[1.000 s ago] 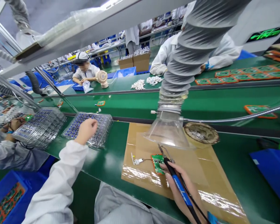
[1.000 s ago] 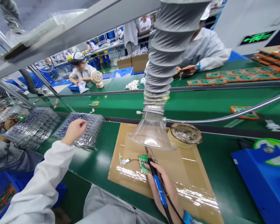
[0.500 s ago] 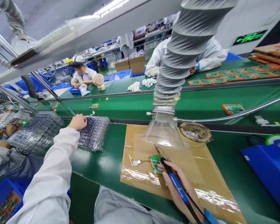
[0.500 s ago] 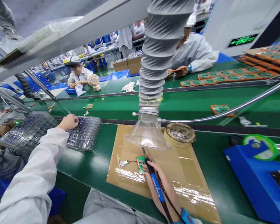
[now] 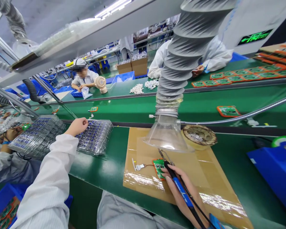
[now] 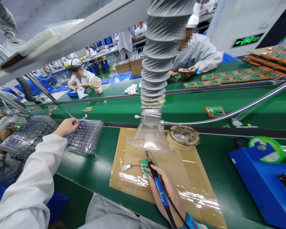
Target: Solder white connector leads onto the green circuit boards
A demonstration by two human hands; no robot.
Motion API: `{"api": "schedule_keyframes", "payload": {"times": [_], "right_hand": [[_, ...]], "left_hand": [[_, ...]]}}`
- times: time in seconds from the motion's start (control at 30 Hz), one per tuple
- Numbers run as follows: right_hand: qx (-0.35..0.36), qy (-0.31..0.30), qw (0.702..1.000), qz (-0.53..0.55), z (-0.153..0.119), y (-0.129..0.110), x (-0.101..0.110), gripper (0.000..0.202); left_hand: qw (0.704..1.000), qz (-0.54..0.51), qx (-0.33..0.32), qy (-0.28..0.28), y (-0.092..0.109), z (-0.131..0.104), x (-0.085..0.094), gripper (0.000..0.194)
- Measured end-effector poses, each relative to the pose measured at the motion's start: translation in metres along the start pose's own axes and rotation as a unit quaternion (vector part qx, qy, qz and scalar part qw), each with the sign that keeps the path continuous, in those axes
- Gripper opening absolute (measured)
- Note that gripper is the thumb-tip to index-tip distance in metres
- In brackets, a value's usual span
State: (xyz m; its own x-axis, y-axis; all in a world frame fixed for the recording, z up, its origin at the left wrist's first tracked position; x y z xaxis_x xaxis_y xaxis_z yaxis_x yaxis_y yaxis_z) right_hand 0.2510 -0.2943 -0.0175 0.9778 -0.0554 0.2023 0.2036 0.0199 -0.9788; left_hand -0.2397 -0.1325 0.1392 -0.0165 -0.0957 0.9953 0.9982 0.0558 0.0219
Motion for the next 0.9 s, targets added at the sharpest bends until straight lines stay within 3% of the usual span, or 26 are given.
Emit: {"api": "schedule_keyframes", "payload": {"times": [0.13,0.3,0.4,0.47,0.53,0.6,0.67,0.77,0.9], "right_hand": [[0.000,0.004,1.000,-0.014,0.001,-0.003,0.001,0.043],[-0.005,0.013,1.000,-0.028,0.001,-0.007,0.000,0.044],[0.005,0.020,0.999,-0.029,0.001,-0.006,-0.001,0.045],[0.009,0.019,0.999,-0.026,0.002,-0.002,-0.001,0.044],[0.015,0.011,1.000,-0.020,0.003,0.002,0.000,0.043],[0.027,0.001,1.000,-0.005,0.004,0.005,0.001,0.041],[0.036,-0.002,0.999,0.012,0.003,0.005,0.002,0.039],[0.041,0.019,0.998,0.034,0.000,-0.003,0.003,0.034],[0.017,0.021,0.995,0.094,-0.006,-0.012,-0.001,0.035]], "left_hand": [[0.993,-0.096,0.006,0.062,0.015,-0.007,0.006,0.025],[0.968,-0.232,0.026,0.094,0.044,-0.014,0.011,0.030],[0.919,-0.373,0.034,0.122,0.073,-0.028,0.009,0.031],[0.863,-0.489,0.030,0.124,0.101,-0.044,0.000,0.030],[0.798,-0.598,0.035,0.063,0.139,-0.066,-0.019,0.031],[0.752,-0.654,0.047,-0.067,0.184,-0.093,-0.045,0.031],[0.725,-0.658,0.047,-0.198,0.228,-0.121,-0.071,0.030],[0.713,-0.633,0.039,-0.299,0.277,-0.151,-0.097,0.031],[0.735,-0.606,0.017,-0.303,0.302,-0.162,-0.107,0.026]]}}
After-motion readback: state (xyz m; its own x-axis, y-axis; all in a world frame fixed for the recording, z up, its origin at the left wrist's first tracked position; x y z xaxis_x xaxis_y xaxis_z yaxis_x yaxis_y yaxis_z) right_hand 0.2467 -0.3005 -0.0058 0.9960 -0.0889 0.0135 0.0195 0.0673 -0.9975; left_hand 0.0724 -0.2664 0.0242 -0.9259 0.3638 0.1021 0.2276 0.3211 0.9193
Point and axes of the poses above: each hand's wrist, its own z-axis towards the middle knuckle, its own x-axis out of the back of the hand, y = z × x, the point moved 2 cm from there along z, towards the middle knuckle, and after that the axes turned 1 degree about -x, right-handed, at the moved point
